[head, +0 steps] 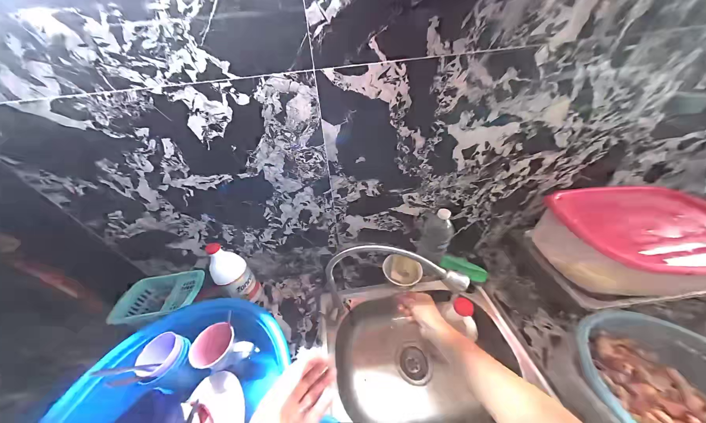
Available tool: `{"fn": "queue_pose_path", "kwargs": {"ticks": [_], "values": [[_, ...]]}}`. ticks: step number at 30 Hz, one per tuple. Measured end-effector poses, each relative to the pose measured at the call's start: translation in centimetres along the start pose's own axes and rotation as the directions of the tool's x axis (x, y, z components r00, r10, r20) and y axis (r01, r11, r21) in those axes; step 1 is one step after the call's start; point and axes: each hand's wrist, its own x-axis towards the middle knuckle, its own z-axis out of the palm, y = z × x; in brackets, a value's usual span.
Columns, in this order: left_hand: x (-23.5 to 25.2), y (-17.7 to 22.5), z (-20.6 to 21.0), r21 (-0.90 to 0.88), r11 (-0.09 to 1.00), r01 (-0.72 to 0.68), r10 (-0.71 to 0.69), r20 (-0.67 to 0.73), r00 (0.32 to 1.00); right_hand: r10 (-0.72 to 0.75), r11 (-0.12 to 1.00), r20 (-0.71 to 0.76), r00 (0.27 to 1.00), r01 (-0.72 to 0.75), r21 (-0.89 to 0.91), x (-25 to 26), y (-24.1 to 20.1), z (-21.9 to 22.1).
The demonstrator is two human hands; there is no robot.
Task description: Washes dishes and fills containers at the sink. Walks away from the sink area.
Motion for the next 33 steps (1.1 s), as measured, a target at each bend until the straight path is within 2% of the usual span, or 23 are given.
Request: {"fn": "queue_pose_path", "kwargs": {"ticks": [3,6,9,11,13,16,18,20,25,29,33], "values": [[5.1,-2.8,7.3,-0.001,0.965,0.262,-0.262,0.04,0.964,0.077,0.975,-0.088,0.993,-0.057,0.216,-2.9,-1.2,-4.6],[10.4,-8.0,13.8,0.003,0.919,0.395,-0.394,0.071,0.916,0.063,0.925,-0.186,0.98,0.012,0.38,-3.8,-2.4,-6.2],[15.4,-13.3,19.0,-0.098,0.91,0.403,-0.399,0.061,0.915,0.007,0.779,-0.178,0.984,0.106,0.619,-2.9,-3.4,-6.8],[18.1,-15.7,22.1,-0.301,0.9,0.314,-0.333,-0.013,0.943,-0.042,0.714,-0.131,0.991,0.121,0.689,-2.3,-3.5,-7.1],[20.0,-17.1,23.9,-0.521,0.824,0.221,-0.292,-0.056,0.955,-0.029,0.7,-0.129,0.991,0.113,0.705,-2.3,-4.0,-7.4],[20.8,-18.3,24.9,-0.622,0.775,0.113,-0.244,-0.129,0.961,0.014,0.768,-0.193,0.981,0.114,0.631,-2.0,-4.1,-8.2],[20.8,-18.7,25.2,-0.653,0.755,0.062,-0.2,-0.14,0.97,-0.083,0.775,-0.171,0.982,0.171,0.608,-1.6,-3.2,-8.6],[20.6,-18.7,25.6,-0.665,0.747,0.019,-0.176,-0.169,0.97,-0.146,0.734,-0.115,0.983,0.185,0.654,-1.7,-2.4,-8.9],[21.0,-19.3,25.3,-0.619,0.781,-0.078,-0.081,-0.224,0.971,-0.101,0.613,-0.049,0.994,0.101,0.784,-1.9,-2.1,-8.8],[20.8,-18.8,24.8,-0.531,0.841,-0.105,-0.051,-0.271,0.961,-0.119,0.58,-0.052,0.992,0.112,0.807,-1.6,-1.8,-8.2],[20.7,-18.9,23.6,-0.506,0.854,-0.118,-0.037,-0.286,0.957,-0.099,0.498,-0.002,0.995,0.052,0.866,-1.6,-1.4,-7.0]]}}
